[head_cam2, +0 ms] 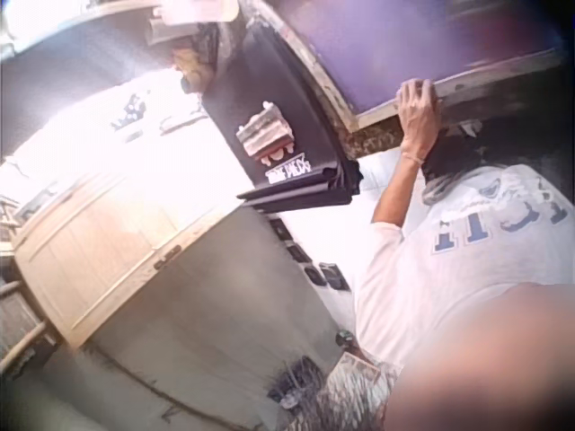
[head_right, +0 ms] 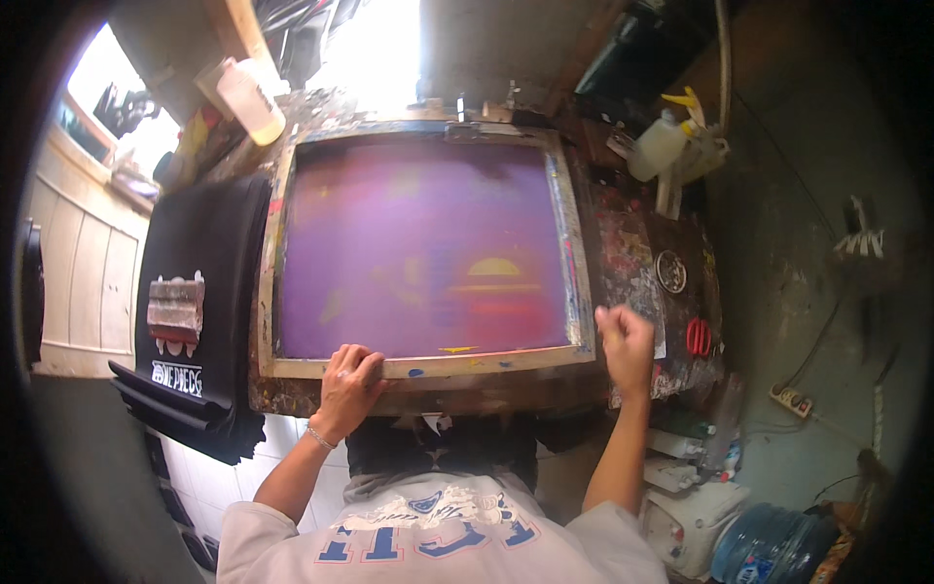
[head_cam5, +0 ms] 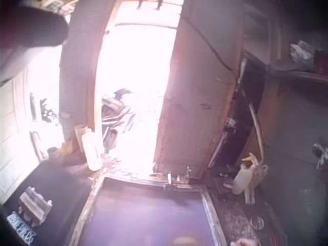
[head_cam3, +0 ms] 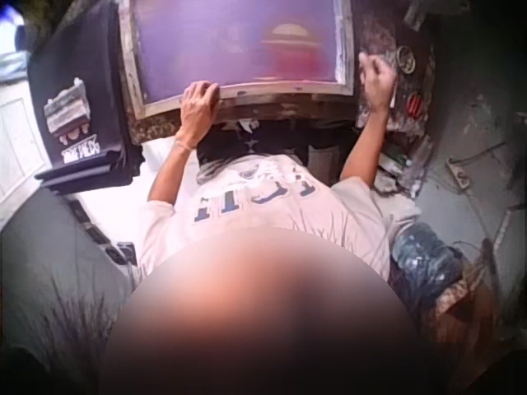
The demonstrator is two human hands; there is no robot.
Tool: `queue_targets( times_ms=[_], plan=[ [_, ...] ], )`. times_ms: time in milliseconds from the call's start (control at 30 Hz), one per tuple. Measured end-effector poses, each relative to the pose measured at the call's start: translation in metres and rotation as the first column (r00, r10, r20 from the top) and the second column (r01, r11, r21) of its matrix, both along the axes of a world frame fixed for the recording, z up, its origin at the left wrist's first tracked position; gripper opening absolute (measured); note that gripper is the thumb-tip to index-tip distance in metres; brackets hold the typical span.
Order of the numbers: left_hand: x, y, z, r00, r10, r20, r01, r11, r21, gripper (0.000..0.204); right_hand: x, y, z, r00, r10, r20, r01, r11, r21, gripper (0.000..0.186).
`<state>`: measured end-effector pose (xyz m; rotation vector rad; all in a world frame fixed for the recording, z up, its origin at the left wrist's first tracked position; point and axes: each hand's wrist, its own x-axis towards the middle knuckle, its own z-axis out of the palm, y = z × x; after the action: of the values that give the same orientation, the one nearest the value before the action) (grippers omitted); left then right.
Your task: The person secures a screen printing frame to a workbench using clamps, then wipes the frame edges with a cloth. The person repeatedly lifts and repositions the screen printing frame on the workbench.
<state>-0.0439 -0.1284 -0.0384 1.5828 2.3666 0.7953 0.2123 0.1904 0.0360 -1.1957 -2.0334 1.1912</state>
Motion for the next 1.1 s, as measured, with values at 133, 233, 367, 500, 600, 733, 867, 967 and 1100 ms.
queue_targets(
  times_ms=[133,233,367,500,600,733,867,967,1100],
  plan=[
    [0.001,0.008,-0.002,0.999,-0.027,-0.047,0.03,0.998,0.053,0.041,0.061,-0.041,-0.036,0.959,-0.221,-0.176,0.175,0.954,-0.242,0.031],
    [-0.002,0.011,0.011,0.991,-0.046,-0.125,0.053,0.997,0.05,0.038,0.073,-0.052,-0.052,0.933,-0.264,-0.242,0.182,0.932,-0.313,0.03],
    [-0.004,0.013,0.03,0.984,-0.054,-0.17,0.065,0.996,0.059,0.038,0.075,-0.047,-0.059,0.924,-0.249,-0.289,0.163,0.943,-0.291,0.03],
    [-0.005,0.011,0.025,0.984,-0.063,-0.165,0.07,0.997,0.039,0.036,0.077,-0.04,-0.058,0.935,-0.236,-0.266,0.156,0.944,-0.289,0.03],
    [-0.003,0.01,0.025,0.985,-0.045,-0.164,0.051,0.998,0.028,0.035,0.082,-0.038,-0.058,0.936,-0.247,-0.251,0.165,0.937,-0.308,0.03],
    [0.003,0.011,0.025,0.988,-0.029,-0.154,0.036,0.998,0.046,0.035,0.09,-0.04,-0.067,0.928,-0.27,-0.255,0.173,0.921,-0.348,0.029],
    [-0.001,0.011,0.026,0.988,-0.043,-0.151,0.048,0.998,0.032,0.035,0.088,-0.038,-0.073,0.936,-0.243,-0.255,0.142,0.923,-0.356,0.029],
    [-0.003,0.01,0.027,0.989,-0.046,-0.141,0.05,0.998,0.023,0.035,0.084,-0.04,-0.072,0.945,-0.22,-0.243,0.122,0.924,-0.361,0.029],
    [0.001,0.011,0.026,0.987,-0.038,-0.159,0.044,0.998,0.033,0.035,0.086,-0.038,-0.073,0.946,-0.215,-0.242,0.12,0.927,-0.356,0.029]
  ],
)
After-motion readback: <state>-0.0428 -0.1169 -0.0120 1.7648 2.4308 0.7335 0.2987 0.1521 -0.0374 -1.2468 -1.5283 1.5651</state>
